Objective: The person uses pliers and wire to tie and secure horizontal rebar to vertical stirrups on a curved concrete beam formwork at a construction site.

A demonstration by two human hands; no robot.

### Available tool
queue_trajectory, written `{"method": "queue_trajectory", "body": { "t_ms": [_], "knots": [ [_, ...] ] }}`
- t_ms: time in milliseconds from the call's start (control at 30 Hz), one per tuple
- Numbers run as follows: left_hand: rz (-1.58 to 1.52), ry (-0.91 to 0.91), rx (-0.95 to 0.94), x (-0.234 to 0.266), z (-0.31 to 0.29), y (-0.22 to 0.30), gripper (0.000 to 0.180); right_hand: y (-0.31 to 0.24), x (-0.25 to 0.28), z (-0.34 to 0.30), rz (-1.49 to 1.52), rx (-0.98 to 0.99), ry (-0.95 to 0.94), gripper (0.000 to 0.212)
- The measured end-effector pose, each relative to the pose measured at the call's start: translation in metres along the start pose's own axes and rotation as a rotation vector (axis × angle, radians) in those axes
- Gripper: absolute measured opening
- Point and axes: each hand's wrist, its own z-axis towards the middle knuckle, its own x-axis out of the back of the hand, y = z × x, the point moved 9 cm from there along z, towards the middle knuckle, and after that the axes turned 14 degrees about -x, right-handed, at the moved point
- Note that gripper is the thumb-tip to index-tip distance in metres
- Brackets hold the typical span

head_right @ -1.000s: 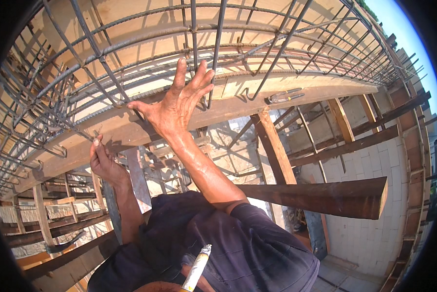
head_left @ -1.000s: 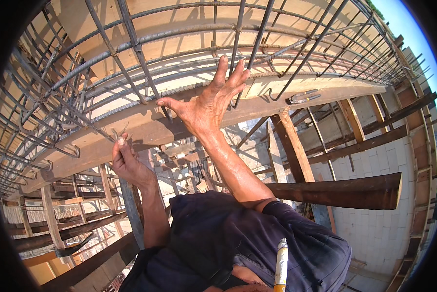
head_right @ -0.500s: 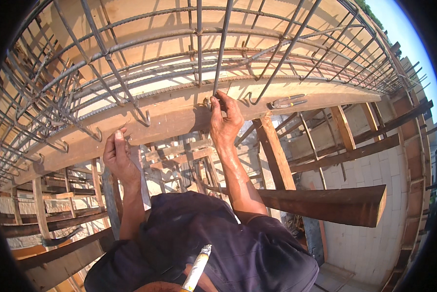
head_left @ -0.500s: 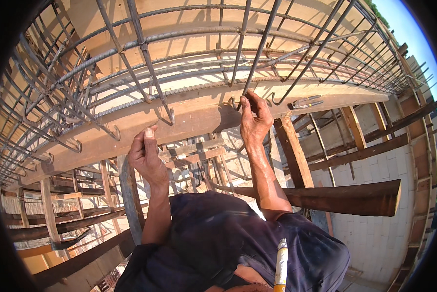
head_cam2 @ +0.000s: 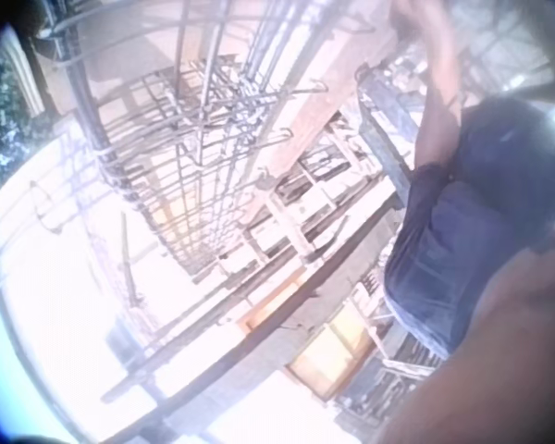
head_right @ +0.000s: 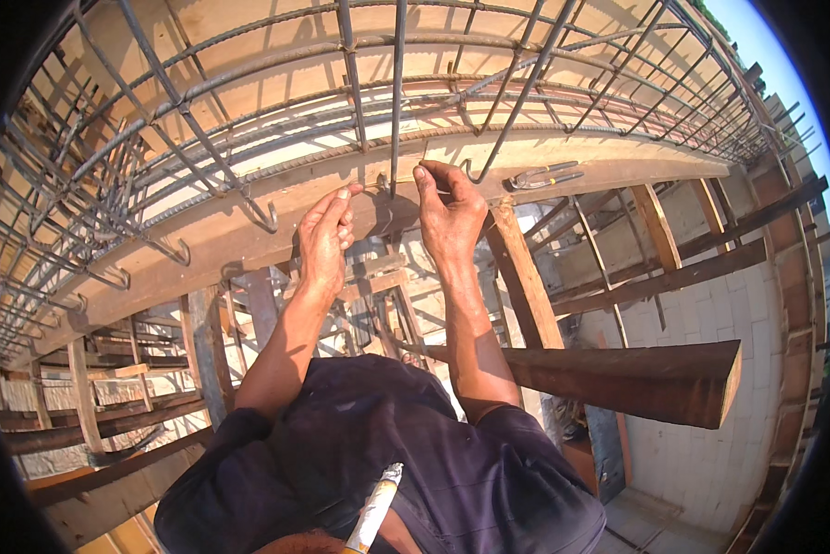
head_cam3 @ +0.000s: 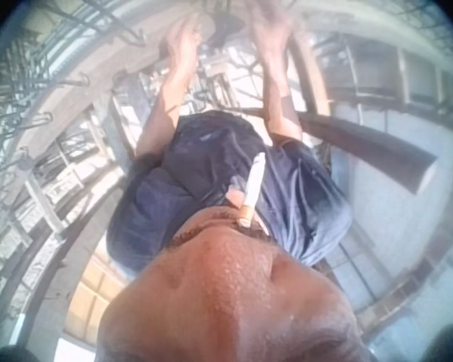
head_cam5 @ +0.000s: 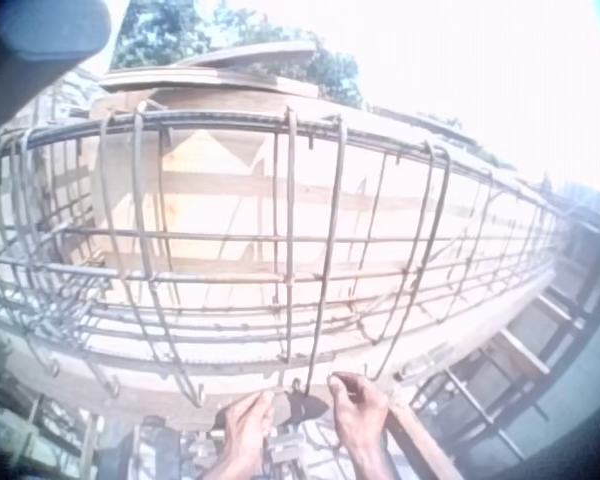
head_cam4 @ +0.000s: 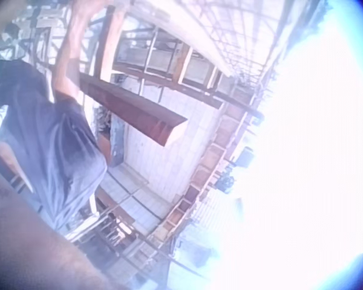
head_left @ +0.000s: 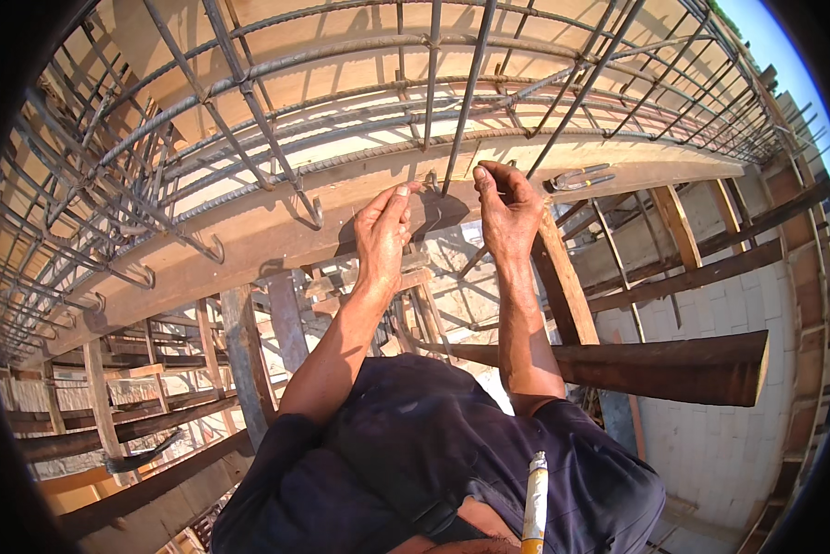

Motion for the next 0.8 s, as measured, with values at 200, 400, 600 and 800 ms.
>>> {"method": "queue_trajectory", "body": {
  "t_ms": [200,400,600,800],
  "knots": [
    [-0.245,0.106,0.05,-0.03,0.018,-0.028,0.03,-0.036,-0.003,0.011,-0.002,0.021,-0.108,0.023],
    [-0.513,0.126,0.086,-0.056,0.039,-0.05,0.024,-0.073,-0.031,-0.008,-0.216,0.121,-0.28,0.026],
    [-0.52,0.052,0.077,-0.06,0.038,-0.044,0.022,-0.105,-0.054,-0.012,-0.694,0.369,-0.283,0.047],
    [-0.54,-0.011,0.018,-0.059,0.047,-0.049,0.014,-0.103,-0.088,0.003,-1.083,0.449,-0.332,0.024]
  ]
}}
